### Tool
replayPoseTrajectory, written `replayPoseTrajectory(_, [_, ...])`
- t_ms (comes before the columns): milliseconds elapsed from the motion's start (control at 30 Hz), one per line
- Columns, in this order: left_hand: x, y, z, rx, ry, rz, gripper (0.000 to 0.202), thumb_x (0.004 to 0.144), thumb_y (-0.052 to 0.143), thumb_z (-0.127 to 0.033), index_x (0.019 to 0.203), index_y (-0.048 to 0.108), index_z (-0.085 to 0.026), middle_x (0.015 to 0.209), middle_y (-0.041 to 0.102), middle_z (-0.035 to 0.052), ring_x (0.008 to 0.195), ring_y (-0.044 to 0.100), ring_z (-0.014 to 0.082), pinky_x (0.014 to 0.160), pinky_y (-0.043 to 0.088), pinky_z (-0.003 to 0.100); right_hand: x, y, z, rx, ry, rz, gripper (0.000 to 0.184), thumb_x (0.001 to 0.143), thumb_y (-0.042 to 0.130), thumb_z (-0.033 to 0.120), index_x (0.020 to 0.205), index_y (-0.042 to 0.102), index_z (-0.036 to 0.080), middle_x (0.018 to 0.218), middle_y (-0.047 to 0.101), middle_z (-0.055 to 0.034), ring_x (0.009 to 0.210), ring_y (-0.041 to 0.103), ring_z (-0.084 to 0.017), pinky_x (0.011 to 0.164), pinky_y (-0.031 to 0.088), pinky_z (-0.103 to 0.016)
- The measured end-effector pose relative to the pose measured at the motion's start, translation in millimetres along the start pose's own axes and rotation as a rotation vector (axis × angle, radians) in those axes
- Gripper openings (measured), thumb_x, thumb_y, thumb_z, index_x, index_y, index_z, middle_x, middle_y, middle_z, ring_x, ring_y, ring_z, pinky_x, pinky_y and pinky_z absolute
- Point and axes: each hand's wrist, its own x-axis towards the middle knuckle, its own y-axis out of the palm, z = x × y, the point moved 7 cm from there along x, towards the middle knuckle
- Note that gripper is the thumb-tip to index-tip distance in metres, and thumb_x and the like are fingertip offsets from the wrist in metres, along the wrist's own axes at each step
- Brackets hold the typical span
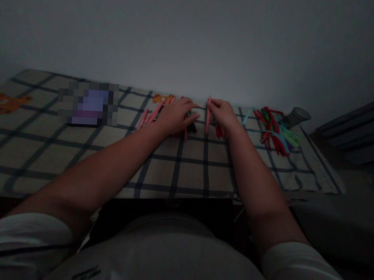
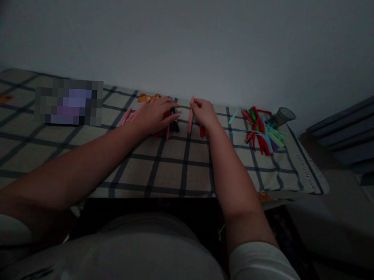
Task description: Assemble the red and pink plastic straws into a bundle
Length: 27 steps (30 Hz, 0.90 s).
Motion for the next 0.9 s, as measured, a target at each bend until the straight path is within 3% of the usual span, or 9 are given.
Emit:
replayPoseTrajectory(67, [0,0.4,2,0.004,-0.019,-0.001,0.053,0.118,0.06,-0.052,0.158,0.08,-0.023,0.158,0.078,0.0184,0.149,0.071,0.0383,0.125,0.058,0.057,2,-2,-7,-0.088,0.006,-0.026,0.04,0.104,0.075,0.045,0.128,0.09,0.016,0.102,0.085,-0.0114,0.102,0.077,-0.032,0.107,0.065,-0.052])
replayPoseTrajectory(200, [-1,-0.7,2,0.014,-0.039,0.009,0.054,0.118,0.06,-0.05,0.159,0.079,-0.021,0.161,0.077,0.0192,0.15,0.07,0.0389,0.126,0.057,0.057,1,-7,-14,-0.171,0.005,-0.037,0.067,0.098,0.077,0.032,0.162,0.077,0.013,0.11,0.086,-0.0143,0.103,0.079,-0.034,0.11,0.065,-0.056])
replayPoseTrajectory(267, [-1,-0.7,1,0.012,-0.041,0.013,0.055,0.118,0.06,-0.049,0.161,0.077,-0.021,0.163,0.076,0.0199,0.152,0.07,0.0394,0.127,0.057,0.058,-2,-9,-13,-0.244,0.019,-0.018,0.064,0.097,0.077,0.029,0.16,0.078,0.015,0.107,0.085,-0.0124,0.097,0.078,-0.033,0.105,0.066,-0.055])
replayPoseTrajectory(367, [0,0.5,2,0.005,-0.045,0.013,0.056,0.116,0.061,-0.047,0.162,0.076,-0.019,0.162,0.076,0.0205,0.152,0.069,0.0398,0.128,0.056,0.058,-5,-11,-9,-0.353,0.05,0.006,0.042,0.096,0.078,0.027,0.137,0.085,0.02,0.101,0.084,-0.0102,0.091,0.077,-0.033,0.097,0.065,-0.052])
replayPoseTrajectory(500, [0,1.4,6,0.007,-0.06,-0.013,0.055,0.113,0.064,-0.043,0.163,0.075,-0.022,0.159,0.077,0.0185,0.15,0.069,0.0391,0.126,0.057,0.057,-7,-12,-4,-0.469,0.034,0.001,0.026,0.095,0.079,0.027,0.12,0.087,0.023,0.107,0.087,-0.0131,0.099,0.078,-0.035,0.1,0.063,-0.053])
replayPoseTrajectory(767, [0,-3.6,1,0.009,-0.108,0.027,0.06,0.108,0.07,-0.034,0.167,0.07,-0.021,0.162,0.074,0.0194,0.155,0.066,0.0404,0.134,0.053,0.057,-14,-14,6,-0.621,0.103,0.076,0.04,0.104,0.075,0.028,0.14,0.088,0.02,0.135,0.09,-0.0207,0.123,0.084,-0.04,0.108,0.064,-0.052])
replayPoseTrajectory(900, [-1,-4.2,4,0.024,-0.164,0.03,0.062,0.107,0.073,-0.031,0.168,0.068,-0.022,0.161,0.073,0.018,0.156,0.065,0.0398,0.137,0.051,0.055,-18,-13,12,-0.686,0.143,0.106,0.042,0.108,0.074,0.03,0.146,0.088,0.02,0.142,0.09,-0.02,0.131,0.083,-0.04,0.112,0.062,-0.05])
